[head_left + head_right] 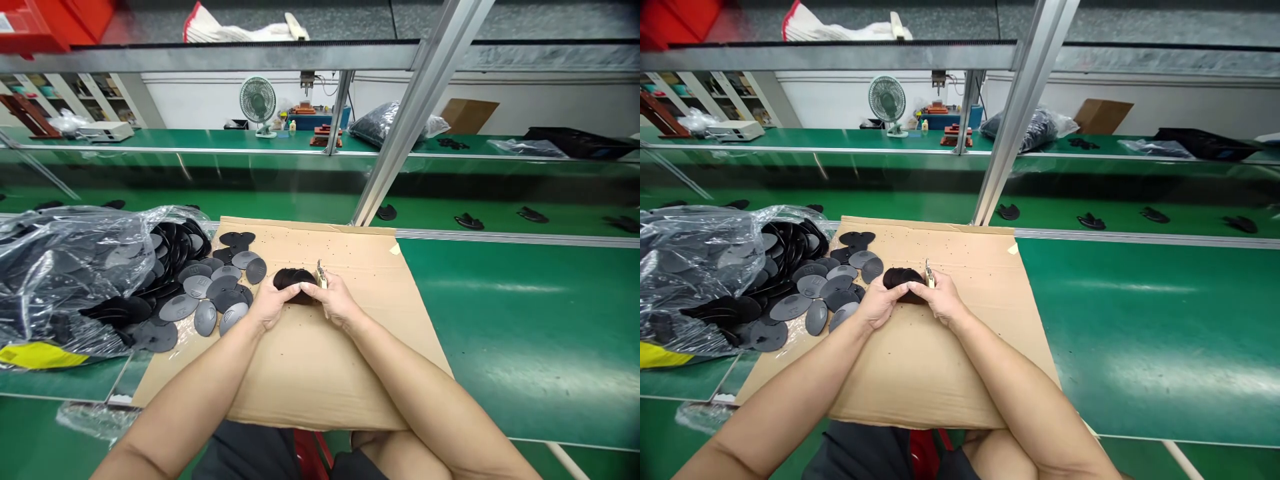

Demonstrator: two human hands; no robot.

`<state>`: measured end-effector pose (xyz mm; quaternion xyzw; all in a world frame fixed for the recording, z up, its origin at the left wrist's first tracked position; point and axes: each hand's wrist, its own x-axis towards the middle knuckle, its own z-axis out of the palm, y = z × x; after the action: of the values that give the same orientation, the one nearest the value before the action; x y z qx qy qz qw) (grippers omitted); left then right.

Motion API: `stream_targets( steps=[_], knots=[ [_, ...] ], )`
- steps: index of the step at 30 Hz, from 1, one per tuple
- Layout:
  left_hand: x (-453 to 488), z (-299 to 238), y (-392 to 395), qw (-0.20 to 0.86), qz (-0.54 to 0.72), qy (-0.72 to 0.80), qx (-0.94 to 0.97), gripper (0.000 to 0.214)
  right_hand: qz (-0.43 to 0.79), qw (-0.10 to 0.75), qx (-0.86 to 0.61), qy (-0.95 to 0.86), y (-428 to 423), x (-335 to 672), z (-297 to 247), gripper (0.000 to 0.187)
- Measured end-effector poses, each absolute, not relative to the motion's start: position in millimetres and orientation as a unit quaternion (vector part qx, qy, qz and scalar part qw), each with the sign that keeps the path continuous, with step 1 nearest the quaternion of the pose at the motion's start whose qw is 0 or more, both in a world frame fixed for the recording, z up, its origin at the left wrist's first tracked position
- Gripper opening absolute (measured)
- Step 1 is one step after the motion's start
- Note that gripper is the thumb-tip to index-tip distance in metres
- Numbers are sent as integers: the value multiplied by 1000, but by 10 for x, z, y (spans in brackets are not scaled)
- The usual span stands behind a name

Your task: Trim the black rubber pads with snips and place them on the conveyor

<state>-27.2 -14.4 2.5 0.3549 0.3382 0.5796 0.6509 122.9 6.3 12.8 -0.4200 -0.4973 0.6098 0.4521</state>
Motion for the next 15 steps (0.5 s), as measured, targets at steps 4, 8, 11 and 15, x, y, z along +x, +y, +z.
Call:
stream_targets(
  steps=[4,8,11,15],
  knots=[
    [-264,27,-144,649,572,339,369,37,577,460,-433,-517,65,1234,137,45],
    [-263,23,-140,657,571,345,350,40,515,456,-456,-565,70,1229,93,45],
    [-283,17,-115,673,573,352,309,45,447,456,-460,-617,40,1208,69,38],
    [-340,25,-75,702,562,363,243,50,407,471,-361,-694,-26,1181,74,33]
  ],
)
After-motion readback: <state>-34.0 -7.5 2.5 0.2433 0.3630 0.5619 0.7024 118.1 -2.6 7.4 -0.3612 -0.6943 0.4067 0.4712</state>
